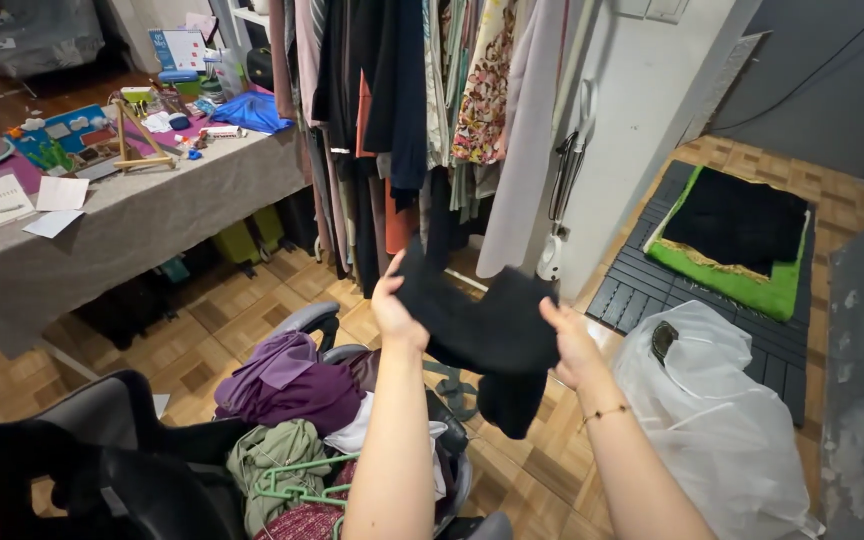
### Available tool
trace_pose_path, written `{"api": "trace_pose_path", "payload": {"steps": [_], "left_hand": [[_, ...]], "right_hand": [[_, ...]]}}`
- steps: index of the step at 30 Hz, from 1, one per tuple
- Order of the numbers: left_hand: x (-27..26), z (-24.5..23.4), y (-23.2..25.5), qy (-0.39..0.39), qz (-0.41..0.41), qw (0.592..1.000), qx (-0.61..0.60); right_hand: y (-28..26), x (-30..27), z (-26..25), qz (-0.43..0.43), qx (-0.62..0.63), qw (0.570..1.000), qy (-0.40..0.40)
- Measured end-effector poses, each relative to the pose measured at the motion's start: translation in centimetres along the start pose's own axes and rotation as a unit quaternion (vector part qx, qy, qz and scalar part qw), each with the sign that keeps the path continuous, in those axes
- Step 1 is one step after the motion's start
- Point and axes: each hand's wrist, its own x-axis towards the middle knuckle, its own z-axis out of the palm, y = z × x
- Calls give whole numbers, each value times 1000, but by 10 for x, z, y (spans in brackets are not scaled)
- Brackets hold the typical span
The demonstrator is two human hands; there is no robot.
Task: The recorder picks up various articles of clothing from a chair and hangs them onto a drying rack using hangers.
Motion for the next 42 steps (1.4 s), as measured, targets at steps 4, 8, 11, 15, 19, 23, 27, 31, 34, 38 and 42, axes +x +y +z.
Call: {"api": "trace_pose_path", "payload": {"steps": [4,8,11,15,19,23,27,31,34,38,42], "left_hand": [[0,66,-9,-108,-24,987,118],[-1,108,-28,-172,-94,966,166],[-4,125,-46,-219,-163,942,194],[-7,143,-64,-262,-214,921,194],[6,125,-87,-297,-202,914,190],[20,126,-106,-330,-166,908,198],[44,141,-154,-374,-146,882,247],[74,149,-217,-431,-33,789,436],[99,143,-267,-406,-29,815,412],[137,123,-312,-364,9,839,404],[164,128,-343,-342,-1,866,365]], "right_hand": [[53,-1,-38,93,-160,983,14],[17,-18,-13,151,-283,947,32],[-25,-14,-7,60,-223,973,-3],[-81,-13,-4,-38,-100,988,-107],[-103,3,-34,-76,-97,981,-151],[-114,19,-47,-39,-76,974,-208],[-126,54,-73,88,-41,960,-264],[-144,115,-122,72,-86,969,-220],[-179,149,-158,5,-125,977,-172],[-215,177,-182,-23,-150,971,-187],[-246,183,-178,-62,-41,979,-192]]}}
